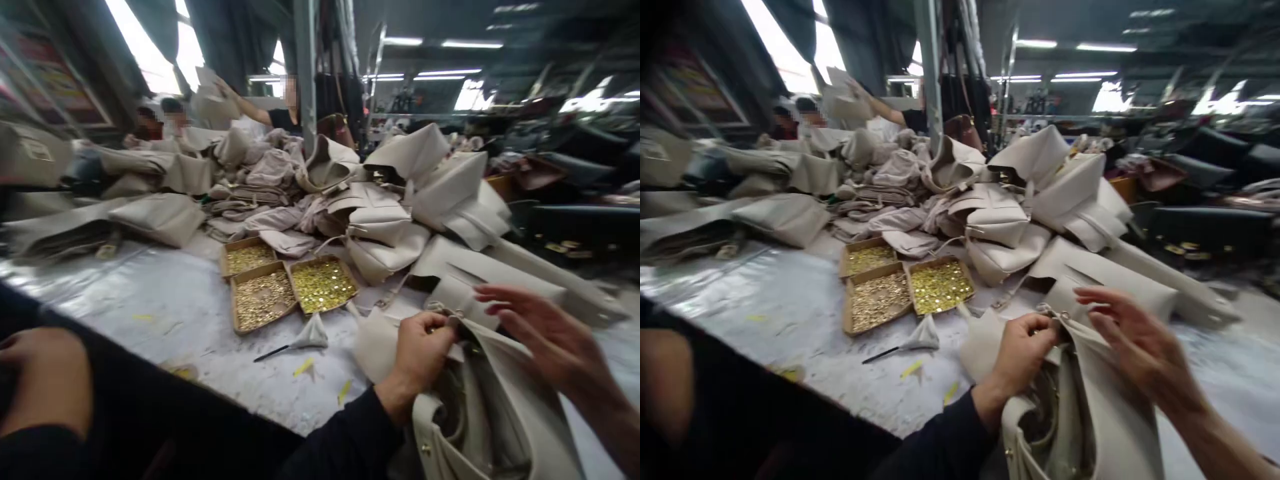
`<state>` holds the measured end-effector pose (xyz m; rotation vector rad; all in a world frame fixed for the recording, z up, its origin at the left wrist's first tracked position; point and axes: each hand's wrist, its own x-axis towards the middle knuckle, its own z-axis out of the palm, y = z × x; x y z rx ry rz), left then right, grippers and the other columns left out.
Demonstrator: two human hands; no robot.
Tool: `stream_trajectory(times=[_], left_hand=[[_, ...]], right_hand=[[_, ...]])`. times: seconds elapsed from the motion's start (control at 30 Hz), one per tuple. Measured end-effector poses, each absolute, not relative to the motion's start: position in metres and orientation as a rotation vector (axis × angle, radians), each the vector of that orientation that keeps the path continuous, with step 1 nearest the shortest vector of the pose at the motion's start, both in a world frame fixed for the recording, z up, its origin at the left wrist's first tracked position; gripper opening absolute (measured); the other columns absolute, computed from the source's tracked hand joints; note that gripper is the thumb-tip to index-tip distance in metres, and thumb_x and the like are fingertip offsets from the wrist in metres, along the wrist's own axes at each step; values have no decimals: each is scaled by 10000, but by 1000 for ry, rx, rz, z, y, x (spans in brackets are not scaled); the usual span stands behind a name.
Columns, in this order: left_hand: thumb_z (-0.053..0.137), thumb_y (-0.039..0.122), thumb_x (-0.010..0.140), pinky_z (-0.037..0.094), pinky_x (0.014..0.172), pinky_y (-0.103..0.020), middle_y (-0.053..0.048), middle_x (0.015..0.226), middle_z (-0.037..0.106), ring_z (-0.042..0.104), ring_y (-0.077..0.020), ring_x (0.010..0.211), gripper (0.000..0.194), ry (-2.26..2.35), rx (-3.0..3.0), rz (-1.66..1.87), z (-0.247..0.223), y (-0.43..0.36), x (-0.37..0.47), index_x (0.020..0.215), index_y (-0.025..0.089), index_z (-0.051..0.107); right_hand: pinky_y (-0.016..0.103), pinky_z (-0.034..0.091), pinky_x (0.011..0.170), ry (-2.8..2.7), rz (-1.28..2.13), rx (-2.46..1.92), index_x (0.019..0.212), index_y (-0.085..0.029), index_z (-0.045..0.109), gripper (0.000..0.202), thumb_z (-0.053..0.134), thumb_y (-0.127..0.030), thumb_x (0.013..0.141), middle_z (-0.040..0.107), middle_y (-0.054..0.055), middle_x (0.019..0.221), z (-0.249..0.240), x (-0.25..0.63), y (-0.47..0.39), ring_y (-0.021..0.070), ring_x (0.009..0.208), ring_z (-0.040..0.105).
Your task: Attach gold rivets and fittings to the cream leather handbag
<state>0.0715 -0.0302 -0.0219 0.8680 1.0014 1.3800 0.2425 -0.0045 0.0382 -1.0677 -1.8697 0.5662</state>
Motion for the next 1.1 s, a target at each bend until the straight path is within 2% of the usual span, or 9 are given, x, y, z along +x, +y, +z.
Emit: stream_trajectory(times=[0.1, 0.2, 0.33, 0.5, 0.7, 0.77, 0.9, 0.97, 1.1], left_hand=[[756, 394, 807, 436, 740, -290, -37, 736, 676, 554, -164, 724, 265, 912, 819, 1360, -22, -37, 76, 775, 131, 773], [789, 398, 779, 428, 758, -284, -38, 766, 668, 545, -168, 745, 262, 859, 751, 1349, -24, -41, 83, 766, 139, 747], [803, 380, 747, 424, 754, -270, -37, 762, 659, 534, -162, 747, 258, 836, 691, 1340, -28, -42, 87, 747, 134, 726], [805, 326, 695, 436, 752, -261, -41, 792, 683, 551, -159, 761, 234, 803, 515, 1366, -33, -43, 93, 789, 129, 718], [854, 302, 640, 444, 747, -275, -51, 751, 680, 556, -154, 724, 265, 791, 330, 1421, -39, -47, 106, 773, 114, 722], [860, 285, 615, 433, 724, -278, -50, 719, 662, 542, -148, 697, 254, 817, 308, 1432, -42, -46, 110, 732, 109, 718], [785, 218, 550, 409, 691, -287, -52, 721, 654, 546, -155, 679, 216, 850, 201, 1393, -48, -41, 114, 728, 116, 719], [742, 181, 521, 402, 695, -290, -49, 716, 651, 547, -155, 675, 214, 853, 162, 1386, -52, -39, 115, 723, 119, 712], [759, 186, 514, 435, 735, -308, -59, 731, 675, 570, -170, 695, 256, 786, 138, 1401, -56, -36, 114, 756, 107, 743]], right_hand=[[356, 587, 963, -1939, 632, -1017, 1295, -327, 677, 305, 621, -439, 1017, 709, 68, 1282, 37, 234, -5, 239, 1105, 700], [360, 572, 981, -1913, 626, -1019, 1310, -314, 661, 295, 594, -415, 1042, 703, 63, 1277, 35, 231, -9, 222, 1093, 700], [388, 589, 965, -1913, 585, -1122, 1272, -278, 677, 305, 605, -449, 1030, 725, 75, 1228, 27, 235, -17, 230, 1057, 709], [461, 584, 1017, -1969, 564, -1295, 1298, -240, 659, 425, 601, -536, 999, 728, 103, 1273, 12, 244, -18, 278, 1153, 698], [379, 620, 822, -2159, 308, -1211, 1230, -258, 699, 402, 584, -563, 995, 754, 81, 1194, 29, 241, 9, 268, 990, 740], [335, 603, 743, -2284, 255, -1080, 1154, -266, 729, 330, 576, -519, 1007, 757, 74, 1178, 40, 222, 29, 255, 950, 741], [340, 569, 860, -2650, 202, -743, 1144, -244, 740, 252, 546, -351, 1026, 761, 82, 1149, 52, 149, 63, 244, 984, 727], [317, 548, 844, -2856, 104, -658, 1155, -242, 745, 237, 556, -278, 1017, 767, 78, 1121, 51, 106, 73, 234, 989, 715], [271, 501, 803, -3145, -30, -630, 955, -236, 795, 195, 622, -145, 955, 786, 60, 980, 34, 37, 87, 222, 993, 688]])
